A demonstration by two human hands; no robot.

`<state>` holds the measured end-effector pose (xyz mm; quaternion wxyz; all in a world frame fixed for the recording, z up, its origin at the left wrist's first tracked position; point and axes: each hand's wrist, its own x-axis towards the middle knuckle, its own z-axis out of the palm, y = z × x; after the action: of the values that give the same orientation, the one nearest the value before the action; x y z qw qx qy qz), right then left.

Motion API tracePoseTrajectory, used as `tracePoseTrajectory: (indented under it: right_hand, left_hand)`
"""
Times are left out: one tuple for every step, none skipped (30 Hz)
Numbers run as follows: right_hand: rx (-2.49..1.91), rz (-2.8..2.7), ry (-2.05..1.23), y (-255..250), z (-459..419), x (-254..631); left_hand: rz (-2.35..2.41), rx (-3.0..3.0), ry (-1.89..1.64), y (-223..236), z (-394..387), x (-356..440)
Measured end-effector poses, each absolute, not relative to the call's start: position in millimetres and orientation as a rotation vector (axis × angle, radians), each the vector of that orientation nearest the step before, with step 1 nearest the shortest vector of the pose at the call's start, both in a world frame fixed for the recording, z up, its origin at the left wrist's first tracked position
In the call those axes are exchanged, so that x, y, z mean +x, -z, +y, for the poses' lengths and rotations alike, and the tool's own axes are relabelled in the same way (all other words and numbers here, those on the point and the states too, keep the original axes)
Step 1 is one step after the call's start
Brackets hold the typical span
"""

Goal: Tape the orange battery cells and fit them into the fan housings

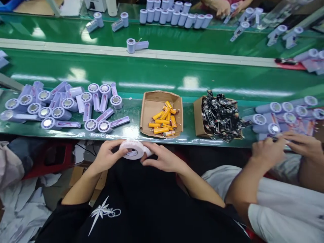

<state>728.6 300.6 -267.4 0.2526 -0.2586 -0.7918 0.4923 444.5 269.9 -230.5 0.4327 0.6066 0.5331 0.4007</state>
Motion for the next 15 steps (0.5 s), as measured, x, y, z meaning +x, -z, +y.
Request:
tracePoseTrajectory:
  right_hand:
    - [-0.687, -2.156, -1.403, 268.5, 300.2, 732.2]
    - [-0.675, -2.165, -1.431, 271.8, 298.3, 736.1]
    - [-0.674, -2.178, -1.426, 277.0, 295.2, 740.2]
    - [-0.683, -2.204, -1.392, 283.5, 291.7, 744.1]
    - [-0.7, -2.255, -1.343, 290.1, 288.6, 747.8]
    - [-0.711, -2.332, -1.292, 295.7, 287.1, 751.4]
    - [-0.715, -2.41, -1.246, 298.9, 288.4, 754.7]
    - [-0.723, -2.468, -1.204, 298.9, 293.3, 757.8]
    - [-0.753, -2.496, -1.154, 295.3, 302.4, 760.3]
    - [-0.816, -2.499, -1.087, 288.4, 315.3, 761.7]
    - [-0.909, -2.493, -0.996, 279.1, 331.7, 761.3]
    - [-1.029, -2.497, -0.87, 268.7, 350.2, 758.4]
    - [-1.144, -2.549, -0.728, 258.6, 369.6, 752.6]
    - [-1.236, -2.651, -0.608, 249.9, 388.4, 743.9]
    - [-1.317, -2.772, -0.521, 243.4, 405.3, 733.1]
  left_hand:
    - [1.34, 1.465, -1.061, 234.1, 271.6, 443.0]
    - [1.354, 1.401, -1.149, 238.3, 273.5, 442.3]
    - [1.364, 1.317, -1.259, 242.7, 275.8, 442.7]
    - [1.366, 1.218, -1.379, 247.0, 278.5, 444.1]
    - [1.358, 1.11, -1.487, 250.5, 281.7, 446.6]
    - [1.346, 1.009, -1.57, 252.6, 285.2, 449.5]
    - [1.336, 0.934, -1.623, 252.6, 288.7, 452.4]
    - [1.339, 0.894, -1.647, 250.0, 292.0, 454.6]
    - [1.357, 0.886, -1.654, 244.5, 294.9, 455.5]
    - [1.379, 0.894, -1.661, 236.4, 297.2, 454.9]
    - [1.386, 0.91, -1.666, 226.4, 299.1, 453.1]
    - [1.367, 0.929, -1.674, 215.4, 300.7, 450.4]
    - [1.338, 0.961, -1.678, 204.7, 302.4, 447.8]
    - [1.324, 1.03, -1.639, 195.5, 304.4, 446.1]
    - [1.324, 1.12, -1.576, 189.1, 307.0, 445.9]
